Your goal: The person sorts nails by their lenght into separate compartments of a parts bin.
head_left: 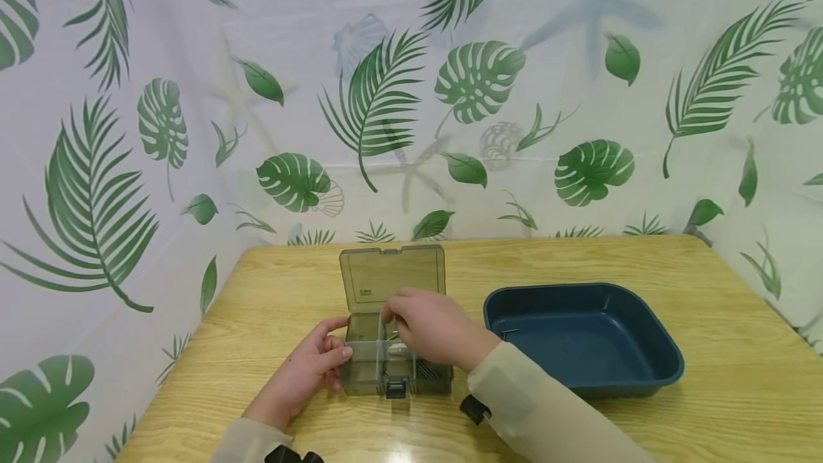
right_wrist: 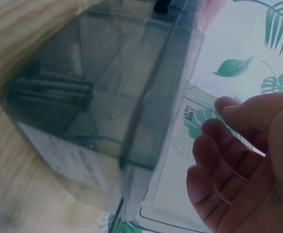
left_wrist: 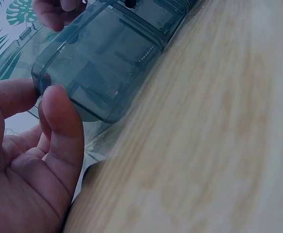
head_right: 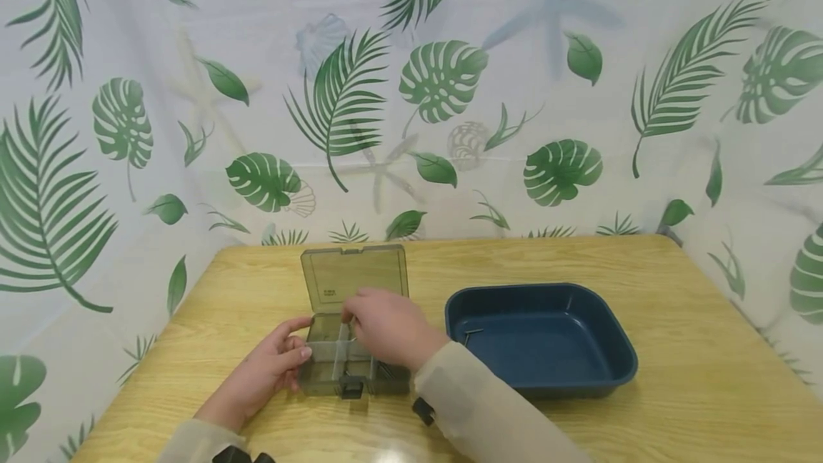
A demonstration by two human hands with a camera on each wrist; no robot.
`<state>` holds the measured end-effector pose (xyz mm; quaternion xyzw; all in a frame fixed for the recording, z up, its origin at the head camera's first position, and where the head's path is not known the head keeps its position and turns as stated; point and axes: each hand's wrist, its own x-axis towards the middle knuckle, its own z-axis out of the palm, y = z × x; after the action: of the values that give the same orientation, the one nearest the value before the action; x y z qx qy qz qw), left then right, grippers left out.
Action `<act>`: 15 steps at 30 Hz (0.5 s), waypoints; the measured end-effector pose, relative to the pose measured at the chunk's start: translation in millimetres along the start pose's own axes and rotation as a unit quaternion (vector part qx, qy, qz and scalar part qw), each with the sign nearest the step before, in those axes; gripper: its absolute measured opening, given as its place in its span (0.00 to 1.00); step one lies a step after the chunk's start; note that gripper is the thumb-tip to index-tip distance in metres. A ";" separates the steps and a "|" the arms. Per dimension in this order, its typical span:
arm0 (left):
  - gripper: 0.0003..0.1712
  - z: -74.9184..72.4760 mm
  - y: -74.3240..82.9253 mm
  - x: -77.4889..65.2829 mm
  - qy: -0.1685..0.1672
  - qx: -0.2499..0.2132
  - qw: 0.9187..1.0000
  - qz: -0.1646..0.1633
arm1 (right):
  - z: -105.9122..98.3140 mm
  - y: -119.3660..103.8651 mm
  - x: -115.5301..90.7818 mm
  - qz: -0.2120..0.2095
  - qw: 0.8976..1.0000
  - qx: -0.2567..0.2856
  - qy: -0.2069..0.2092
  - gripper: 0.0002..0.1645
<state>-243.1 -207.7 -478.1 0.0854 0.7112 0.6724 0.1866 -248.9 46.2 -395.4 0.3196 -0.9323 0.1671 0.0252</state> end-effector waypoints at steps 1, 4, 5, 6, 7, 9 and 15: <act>0.36 0.2 0.0 0.1 0.000 0.001 1.000 0.000 | -0.5 0.4 -1.2 0.000 1.000 0.002 0.002 0.13; 0.36 0.9 0.6 0.0 -0.002 0.003 1.000 0.000 | -3.2 1.9 -5.8 0.001 1.000 0.009 0.008 0.12; 0.37 1.0 0.7 -0.1 -0.002 0.004 1.000 0.001 | -4.5 2.8 -7.5 0.000 1.000 0.010 0.011 0.12; 0.37 1.1 0.8 -0.1 -0.003 0.005 1.000 0.002 | -5.6 3.9 -9.2 0.000 1.000 0.011 0.013 0.12; 0.37 1.1 0.8 -0.2 -0.003 0.006 1.000 0.002 | -6.7 4.9 -11.1 0.000 1.000 0.011 0.014 0.12; 0.37 1.2 0.8 -0.4 -0.002 0.007 1.000 0.002 | -9.1 6.9 -15.4 0.000 1.000 0.016 0.014 0.12; 0.36 0.9 0.1 -0.5 0.002 0.006 1.000 0.000 | -15.3 15.3 -30.6 0.013 1.000 0.022 0.009 0.12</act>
<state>-242.3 -207.1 -477.9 0.0854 0.7153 0.6685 0.1847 -234.8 80.6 -390.3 0.3067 -0.9322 0.1905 0.0248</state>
